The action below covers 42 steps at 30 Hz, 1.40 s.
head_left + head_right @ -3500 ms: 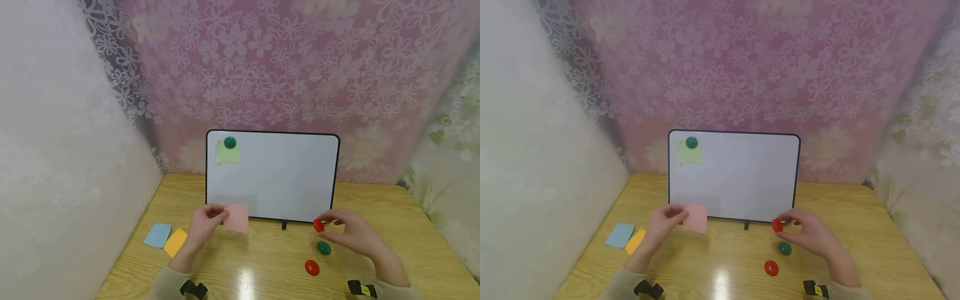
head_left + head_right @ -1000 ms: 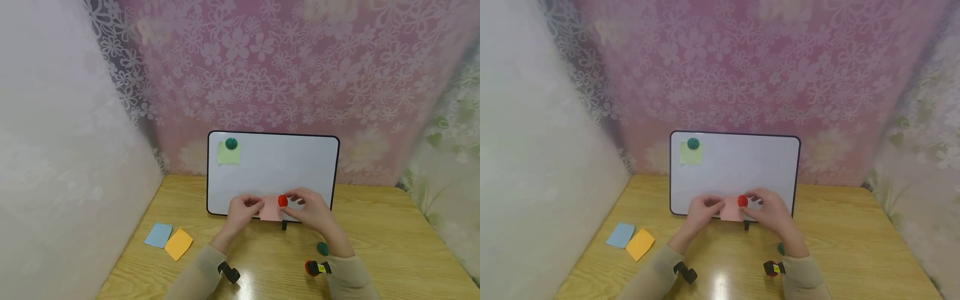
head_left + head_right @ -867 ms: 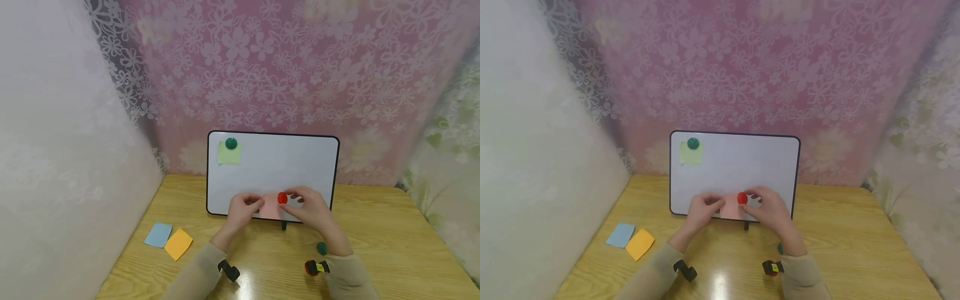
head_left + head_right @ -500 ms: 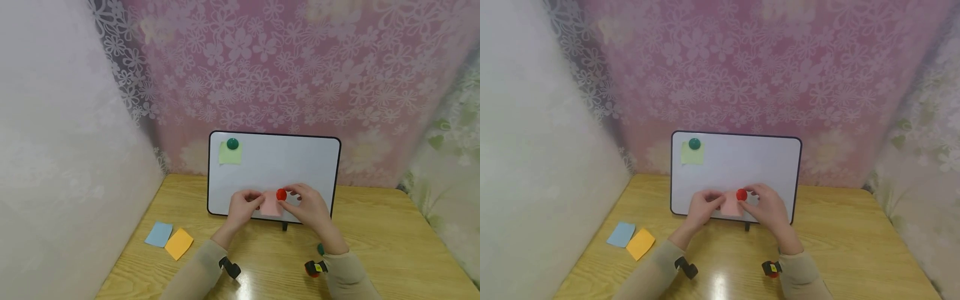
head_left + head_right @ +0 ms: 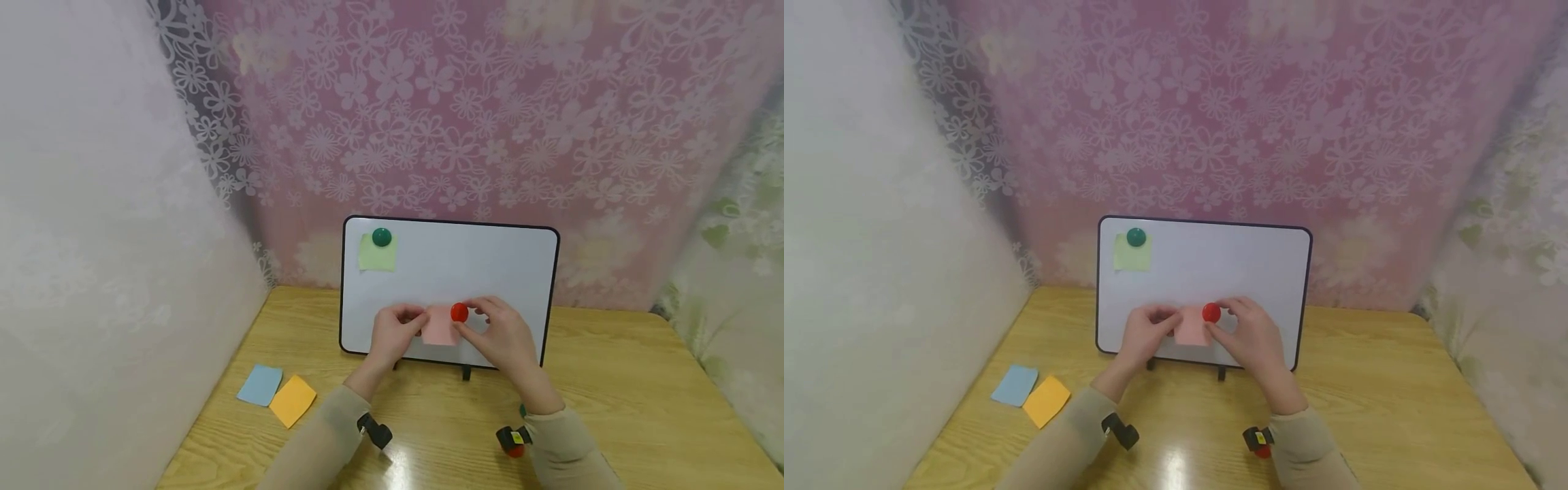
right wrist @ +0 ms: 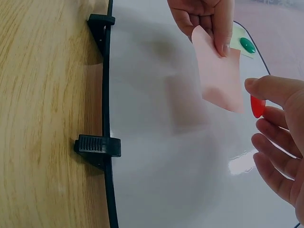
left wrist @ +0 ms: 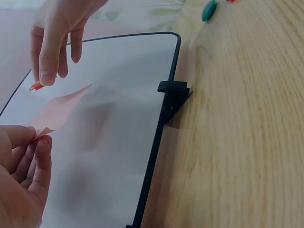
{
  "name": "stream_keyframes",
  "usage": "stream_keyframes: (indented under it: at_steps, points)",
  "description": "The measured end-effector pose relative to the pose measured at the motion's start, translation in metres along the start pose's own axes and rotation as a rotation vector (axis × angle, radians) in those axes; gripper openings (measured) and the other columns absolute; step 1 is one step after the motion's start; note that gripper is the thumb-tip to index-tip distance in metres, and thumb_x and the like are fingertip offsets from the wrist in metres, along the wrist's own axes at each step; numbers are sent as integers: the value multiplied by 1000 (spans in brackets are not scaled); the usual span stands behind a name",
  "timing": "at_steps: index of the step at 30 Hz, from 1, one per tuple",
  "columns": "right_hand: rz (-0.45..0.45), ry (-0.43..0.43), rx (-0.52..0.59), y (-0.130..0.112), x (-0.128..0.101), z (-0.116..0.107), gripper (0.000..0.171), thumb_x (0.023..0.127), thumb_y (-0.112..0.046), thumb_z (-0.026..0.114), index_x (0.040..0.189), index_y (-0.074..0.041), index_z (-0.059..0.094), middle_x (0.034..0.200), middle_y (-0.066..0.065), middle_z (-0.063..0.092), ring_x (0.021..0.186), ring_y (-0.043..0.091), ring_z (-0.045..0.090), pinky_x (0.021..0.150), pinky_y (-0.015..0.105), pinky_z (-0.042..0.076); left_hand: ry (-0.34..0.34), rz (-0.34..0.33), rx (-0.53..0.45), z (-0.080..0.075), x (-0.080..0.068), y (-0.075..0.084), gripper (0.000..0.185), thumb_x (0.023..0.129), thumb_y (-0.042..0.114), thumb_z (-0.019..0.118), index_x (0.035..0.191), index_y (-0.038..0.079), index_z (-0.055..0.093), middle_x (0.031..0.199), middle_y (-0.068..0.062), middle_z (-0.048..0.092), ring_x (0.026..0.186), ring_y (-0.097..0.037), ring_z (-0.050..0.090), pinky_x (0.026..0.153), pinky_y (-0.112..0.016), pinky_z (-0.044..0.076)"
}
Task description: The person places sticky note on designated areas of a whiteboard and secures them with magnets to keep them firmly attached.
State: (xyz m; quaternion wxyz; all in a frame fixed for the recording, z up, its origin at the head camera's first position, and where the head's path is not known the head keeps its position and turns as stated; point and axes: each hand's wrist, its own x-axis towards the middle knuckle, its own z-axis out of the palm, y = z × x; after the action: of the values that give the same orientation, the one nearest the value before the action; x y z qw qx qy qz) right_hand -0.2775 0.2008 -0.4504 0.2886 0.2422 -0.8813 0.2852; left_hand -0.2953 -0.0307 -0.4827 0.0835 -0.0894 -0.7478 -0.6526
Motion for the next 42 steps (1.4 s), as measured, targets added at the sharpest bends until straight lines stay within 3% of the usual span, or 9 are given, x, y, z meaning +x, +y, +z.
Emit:
stream_keyframes:
  at_steps: [13,21,27,37,42]
  points:
    - [4,29,-20,1,8,1,41,84,-26,95,117,-10,79,111,10,74,92,30,70,73,46,62,26,13,-8,1,11,9,17,97,20,83,103,5,83,92,-6,79,75,-18,74,71,-37,63]
    - [19,20,-48,3,13,5,39,85,-27,93,117,-9,79,113,11,74,96,30,71,76,48,62,12,30,24,2,16,12,15,97,18,82,104,5,83,92,-3,79,75,-14,72,69,-30,62]
    - [31,37,-63,2,18,4,41,85,-28,93,117,-7,79,116,12,74,104,32,71,81,51,62,27,56,53,4,23,18,14,98,18,81,104,5,83,91,-4,78,76,-15,72,70,-31,62]
    - [24,64,-83,0,33,0,42,85,-29,93,117,-7,78,116,13,75,102,33,72,78,51,62,60,91,82,3,32,31,15,99,19,80,106,6,83,90,-2,77,77,-14,71,71,-31,62]
    - [22,65,-95,-1,38,-2,43,86,-29,93,118,-6,78,117,13,74,104,33,72,80,52,62,55,83,85,3,35,38,16,100,20,79,106,6,83,91,-2,77,78,-14,71,71,-30,62]
